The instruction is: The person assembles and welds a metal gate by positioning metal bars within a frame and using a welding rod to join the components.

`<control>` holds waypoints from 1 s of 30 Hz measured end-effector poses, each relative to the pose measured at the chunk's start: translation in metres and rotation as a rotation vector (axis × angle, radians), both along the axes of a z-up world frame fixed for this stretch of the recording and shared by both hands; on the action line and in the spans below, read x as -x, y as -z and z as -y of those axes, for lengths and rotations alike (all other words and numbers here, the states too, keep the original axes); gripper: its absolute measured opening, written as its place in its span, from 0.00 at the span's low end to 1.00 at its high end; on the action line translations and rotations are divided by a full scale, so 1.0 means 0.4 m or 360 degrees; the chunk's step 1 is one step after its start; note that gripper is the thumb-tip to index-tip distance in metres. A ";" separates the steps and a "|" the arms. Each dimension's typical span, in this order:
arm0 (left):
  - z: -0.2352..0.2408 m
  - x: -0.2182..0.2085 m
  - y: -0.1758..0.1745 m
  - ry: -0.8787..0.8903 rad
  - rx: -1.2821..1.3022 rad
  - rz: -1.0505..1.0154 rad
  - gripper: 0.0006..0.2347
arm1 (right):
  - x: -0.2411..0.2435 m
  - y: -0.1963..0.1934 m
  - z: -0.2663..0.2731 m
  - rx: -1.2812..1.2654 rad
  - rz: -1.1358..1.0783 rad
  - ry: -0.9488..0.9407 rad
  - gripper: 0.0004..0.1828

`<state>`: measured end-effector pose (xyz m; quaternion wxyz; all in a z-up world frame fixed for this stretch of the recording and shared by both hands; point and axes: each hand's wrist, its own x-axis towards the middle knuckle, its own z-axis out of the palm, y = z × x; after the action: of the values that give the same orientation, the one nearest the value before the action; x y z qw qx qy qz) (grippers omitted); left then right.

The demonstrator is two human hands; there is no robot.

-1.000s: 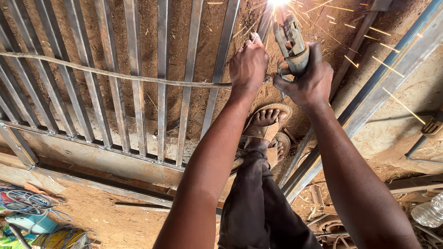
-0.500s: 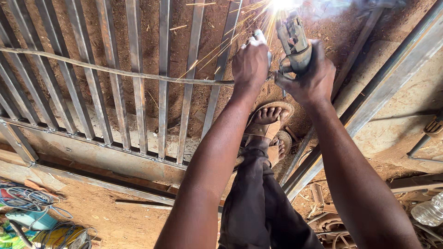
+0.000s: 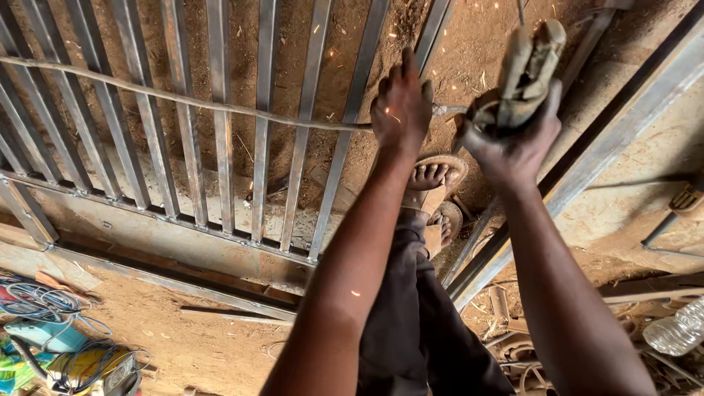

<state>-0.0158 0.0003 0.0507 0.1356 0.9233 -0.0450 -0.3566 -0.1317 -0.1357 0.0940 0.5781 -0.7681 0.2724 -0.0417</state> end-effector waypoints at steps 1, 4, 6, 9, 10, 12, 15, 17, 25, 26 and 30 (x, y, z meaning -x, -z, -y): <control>-0.006 0.023 -0.019 0.0001 0.0004 0.0005 0.29 | 0.013 -0.025 -0.006 0.0020 0.0052 0.0047 0.40; -0.049 0.117 -0.060 -0.0030 -0.0086 0.0176 0.33 | 0.055 -0.094 -0.039 0.0120 0.0058 0.0177 0.47; -0.087 0.199 -0.071 -0.0080 0.0046 0.0354 0.33 | 0.126 -0.137 -0.062 0.0204 -0.0020 0.0270 0.51; -0.163 0.302 -0.121 -0.0020 0.0009 0.0481 0.34 | 0.190 -0.153 -0.081 -0.0022 -0.0088 -0.0014 0.40; -0.185 0.325 -0.139 0.0006 0.0002 0.0419 0.34 | 0.206 -0.156 -0.092 -0.0053 -0.0340 -0.0034 0.38; -0.235 0.366 -0.184 -0.0047 -0.0018 0.0049 0.34 | 0.232 -0.172 -0.107 -0.0076 -0.0582 -0.0058 0.37; -0.280 0.387 -0.215 0.0003 -0.0157 -0.0328 0.23 | 0.240 -0.204 -0.142 -0.0077 -0.0452 -0.0235 0.36; -0.302 0.374 -0.214 0.0105 -0.0267 -0.0305 0.15 | 0.230 -0.228 -0.162 -0.0103 -0.0298 -0.0238 0.38; -0.185 0.190 -0.076 0.0008 -0.0228 0.0238 0.25 | 0.192 -0.148 -0.200 0.0178 -0.0442 -0.0241 0.38; -0.171 0.181 -0.057 0.0012 -0.0227 0.0218 0.25 | 0.196 -0.131 -0.201 0.0178 -0.0437 -0.0232 0.36; -0.178 0.177 0.082 0.0032 -0.0209 0.0125 0.14 | 0.217 -0.070 -0.184 0.0198 -0.0344 -0.0228 0.33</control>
<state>-0.0866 0.0714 0.0180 0.0692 0.9430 -0.0359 -0.3236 -0.2183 -0.0621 0.1218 0.4980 -0.8200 0.2743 0.0658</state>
